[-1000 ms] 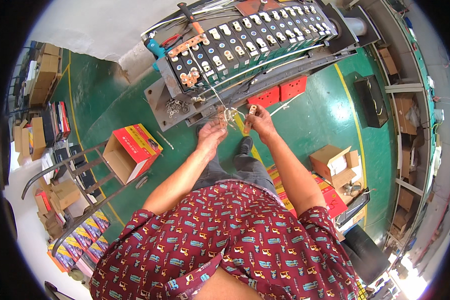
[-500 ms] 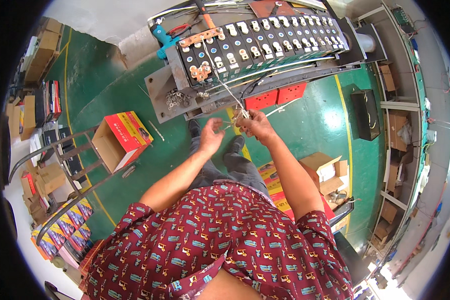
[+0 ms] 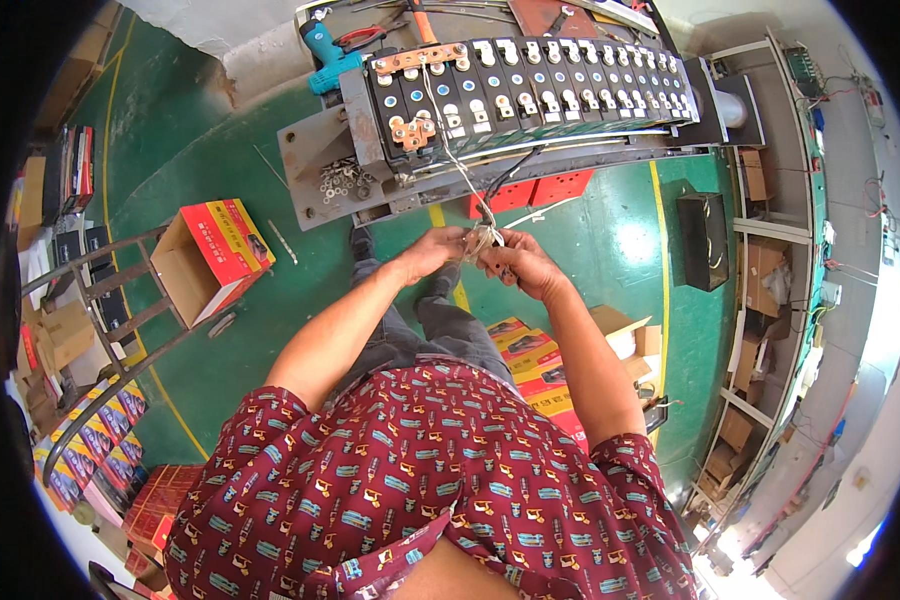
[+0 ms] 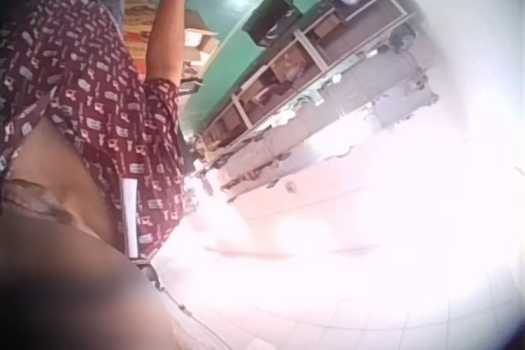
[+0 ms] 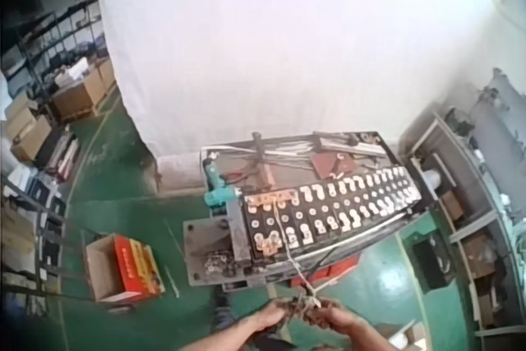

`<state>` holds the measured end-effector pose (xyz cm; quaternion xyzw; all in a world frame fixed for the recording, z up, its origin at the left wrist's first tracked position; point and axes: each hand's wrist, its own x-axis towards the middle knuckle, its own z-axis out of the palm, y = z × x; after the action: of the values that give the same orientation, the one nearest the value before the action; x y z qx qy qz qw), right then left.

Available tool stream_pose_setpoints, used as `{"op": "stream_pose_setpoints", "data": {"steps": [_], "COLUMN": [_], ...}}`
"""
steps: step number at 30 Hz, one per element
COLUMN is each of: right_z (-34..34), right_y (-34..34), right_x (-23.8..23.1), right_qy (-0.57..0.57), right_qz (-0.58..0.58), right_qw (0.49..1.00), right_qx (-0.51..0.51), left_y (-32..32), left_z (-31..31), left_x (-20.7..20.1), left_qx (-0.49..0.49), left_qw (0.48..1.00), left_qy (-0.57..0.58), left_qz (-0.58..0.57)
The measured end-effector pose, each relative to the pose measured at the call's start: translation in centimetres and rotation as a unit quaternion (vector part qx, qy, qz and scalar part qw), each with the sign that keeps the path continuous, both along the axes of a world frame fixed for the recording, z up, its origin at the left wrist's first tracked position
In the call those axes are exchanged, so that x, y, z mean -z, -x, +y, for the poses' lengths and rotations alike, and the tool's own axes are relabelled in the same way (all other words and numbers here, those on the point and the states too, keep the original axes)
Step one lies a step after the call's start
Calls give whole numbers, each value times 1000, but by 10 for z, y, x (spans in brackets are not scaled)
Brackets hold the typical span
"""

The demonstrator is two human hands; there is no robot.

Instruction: The person uses a cordless drill and pliers to fasten components and connect wires on a large battery pack assembly. They repeatedly drill into terminals, strip wire ends, and attach connectors to the battery cells.

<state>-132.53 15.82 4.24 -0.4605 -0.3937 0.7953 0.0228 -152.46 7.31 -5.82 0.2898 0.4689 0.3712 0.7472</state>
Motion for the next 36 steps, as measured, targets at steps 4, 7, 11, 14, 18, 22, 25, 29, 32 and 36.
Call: {"op": "stream_pose_setpoints", "data": {"steps": [4, 7, 11, 14, 18, 22, 25, 29, 32, 36], "right_z": [0, 0, -1, -1, -2, -3, -7, -7, -9, -13], "right_y": [-2, -1, 0, 2, 2, 3, 5, 3, 5, 10], "right_x": [-6, -8, -6, -3, -1, -2, -2, -5, -6, -7], "right_qy": [-3, -9, -7, -8, -20, -16, 12, 96, 144, 204], "right_qz": [10, -5, -4, 3, 3, 5, 36, 68, 83, 98], "right_qw": [1000, 1000, 1000, 1000, 1000, 1000, 998, 990, 981, 963], "right_qx": [12, 16, 19, 18, 15, 18, 50, 77, 98, 148], "left_y": [7, 22, 29, 34, 36, 35, 35, 35, 31, 22], "left_z": [-9, -23, -32, -35, -38, -40, -38, -31, -29, -34], "left_x": [-10, -16, -24, -28, -29, -30, -31, -36, -38, -36], "left_qx": [-116, -129, -138, -130, -125, -136, -152, -152, -131, -100], "left_qw": [993, 985, 986, 988, 989, 986, 982, 971, 972, 987], "left_qy": [16, -20, -14, -34, -35, -21, -14, 26, 38, 27], "left_qz": [-9, -114, -88, -71, -67, -94, -114, -183, -190, -119]}}
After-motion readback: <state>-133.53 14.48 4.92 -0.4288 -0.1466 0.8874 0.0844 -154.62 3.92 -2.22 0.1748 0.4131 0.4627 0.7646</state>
